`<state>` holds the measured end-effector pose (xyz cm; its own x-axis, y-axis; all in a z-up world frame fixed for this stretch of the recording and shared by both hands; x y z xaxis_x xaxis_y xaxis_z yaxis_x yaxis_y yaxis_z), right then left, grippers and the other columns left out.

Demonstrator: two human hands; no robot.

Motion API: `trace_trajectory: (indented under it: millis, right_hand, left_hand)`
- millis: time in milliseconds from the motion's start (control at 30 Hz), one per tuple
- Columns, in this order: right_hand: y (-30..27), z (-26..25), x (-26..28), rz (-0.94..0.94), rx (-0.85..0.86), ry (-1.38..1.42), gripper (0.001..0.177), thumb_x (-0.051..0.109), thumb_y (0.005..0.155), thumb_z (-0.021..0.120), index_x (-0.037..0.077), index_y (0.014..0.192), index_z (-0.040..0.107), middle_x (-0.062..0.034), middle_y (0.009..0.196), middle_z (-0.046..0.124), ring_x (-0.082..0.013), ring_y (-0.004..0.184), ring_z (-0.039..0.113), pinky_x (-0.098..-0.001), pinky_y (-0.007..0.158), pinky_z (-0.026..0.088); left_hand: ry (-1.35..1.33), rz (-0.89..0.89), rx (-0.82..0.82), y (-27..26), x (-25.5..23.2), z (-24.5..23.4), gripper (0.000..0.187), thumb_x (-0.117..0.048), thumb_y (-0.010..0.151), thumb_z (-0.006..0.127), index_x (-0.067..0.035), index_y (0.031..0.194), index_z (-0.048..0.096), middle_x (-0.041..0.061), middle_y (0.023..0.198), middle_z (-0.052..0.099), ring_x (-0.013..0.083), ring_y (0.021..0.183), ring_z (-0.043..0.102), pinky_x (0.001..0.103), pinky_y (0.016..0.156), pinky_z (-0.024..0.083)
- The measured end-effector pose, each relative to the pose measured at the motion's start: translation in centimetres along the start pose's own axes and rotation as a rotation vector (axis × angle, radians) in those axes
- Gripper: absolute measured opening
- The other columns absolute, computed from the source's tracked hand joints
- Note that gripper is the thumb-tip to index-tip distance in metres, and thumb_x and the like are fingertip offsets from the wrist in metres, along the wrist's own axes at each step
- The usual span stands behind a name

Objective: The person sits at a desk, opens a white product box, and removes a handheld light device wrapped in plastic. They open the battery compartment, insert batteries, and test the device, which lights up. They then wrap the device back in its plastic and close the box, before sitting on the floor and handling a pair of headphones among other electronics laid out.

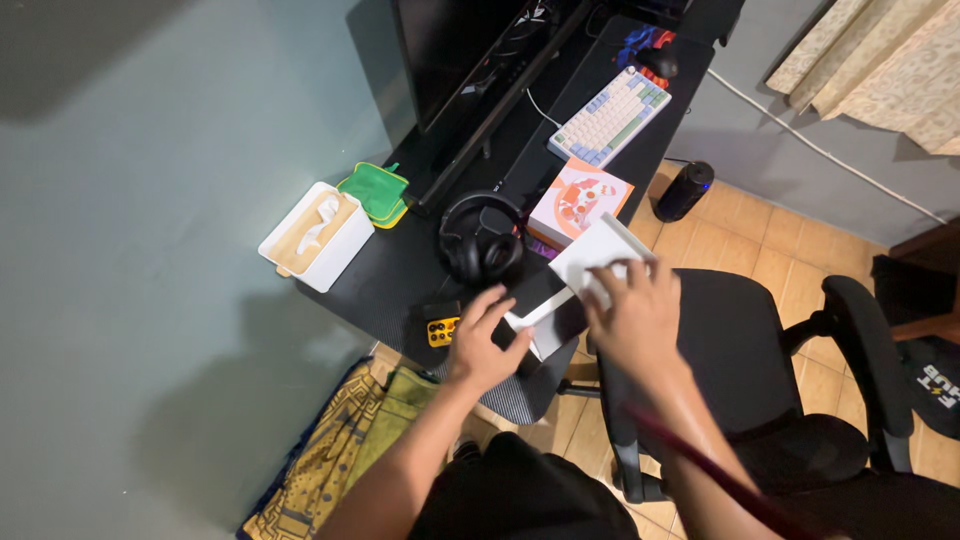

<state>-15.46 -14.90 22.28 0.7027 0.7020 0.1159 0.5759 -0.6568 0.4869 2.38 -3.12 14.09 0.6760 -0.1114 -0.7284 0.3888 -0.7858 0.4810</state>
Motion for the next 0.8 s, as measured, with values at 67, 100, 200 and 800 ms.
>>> trace_trajectory:
  millis: [67, 100, 200, 800]
  right_hand:
    - [-0.9, -0.3, 1.1, 0.328, 0.309, 0.051, 0.045, 0.047, 0.089, 0.064, 0.007, 0.107, 0.076, -0.0234, 0.095, 0.075, -0.0421, 0.091, 0.072, -0.0497, 0.08, 0.057]
    - [-1.6, 0.0, 1.4, 0.493, 0.464, 0.077, 0.053, 0.055, 0.094, 0.062, 0.006, 0.109, 0.075, -0.0257, 0.089, 0.075, -0.0419, 0.086, 0.074, -0.0494, 0.08, 0.059]
    - [-1.7, 1.0, 2.8, 0.47, 0.484, 0.156, 0.073, 0.066, 0.084, 0.064, -0.004, 0.103, 0.071, -0.0278, 0.075, 0.073, -0.0454, 0.074, 0.073, -0.0505, 0.07, 0.06]
    - [-9.7, 10.2, -4.3, 1.013, 0.287, 1.314, 0.047, 0.005, 0.092, 0.064, -0.002, 0.137, 0.053, -0.0169, 0.116, 0.073, -0.0223, 0.102, 0.071, -0.0351, 0.085, 0.057]
  left_hand:
    - [0.028, -0.004, 0.03, 0.8, 0.0, -0.1, 0.039, -0.025, 0.083, 0.08, -0.001, 0.113, 0.074, 0.016, 0.125, 0.069, 0.0353, 0.114, 0.067, 0.043, 0.098, 0.054]
    - [0.042, -0.006, 0.045, 1.0, -0.1, -0.2, 0.036, -0.025, 0.084, 0.079, -0.001, 0.111, 0.075, 0.014, 0.12, 0.072, 0.0344, 0.11, 0.069, 0.043, 0.097, 0.055]
    - [0.093, 0.048, 0.083, 1.1, -0.6, -0.2, 0.037, -0.023, 0.083, 0.078, 0.001, 0.111, 0.072, 0.02, 0.109, 0.074, 0.0391, 0.098, 0.071, 0.046, 0.086, 0.058]
    - [-0.266, -0.122, -0.03, 1.0, 4.7, 0.2, 0.028, 0.0, 0.098, 0.055, -0.001, 0.119, 0.074, 0.019, 0.116, 0.075, 0.0217, 0.1, 0.073, 0.03, 0.082, 0.057]
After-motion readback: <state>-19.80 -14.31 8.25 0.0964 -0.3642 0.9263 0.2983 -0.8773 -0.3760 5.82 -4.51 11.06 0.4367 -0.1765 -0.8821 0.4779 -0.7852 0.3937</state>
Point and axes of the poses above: each hand's wrist, its own y-axis towards the middle knuckle, its own z-axis out of the palm, x = y × z, the point moved 4 cm from there along y, towards the middle knuckle
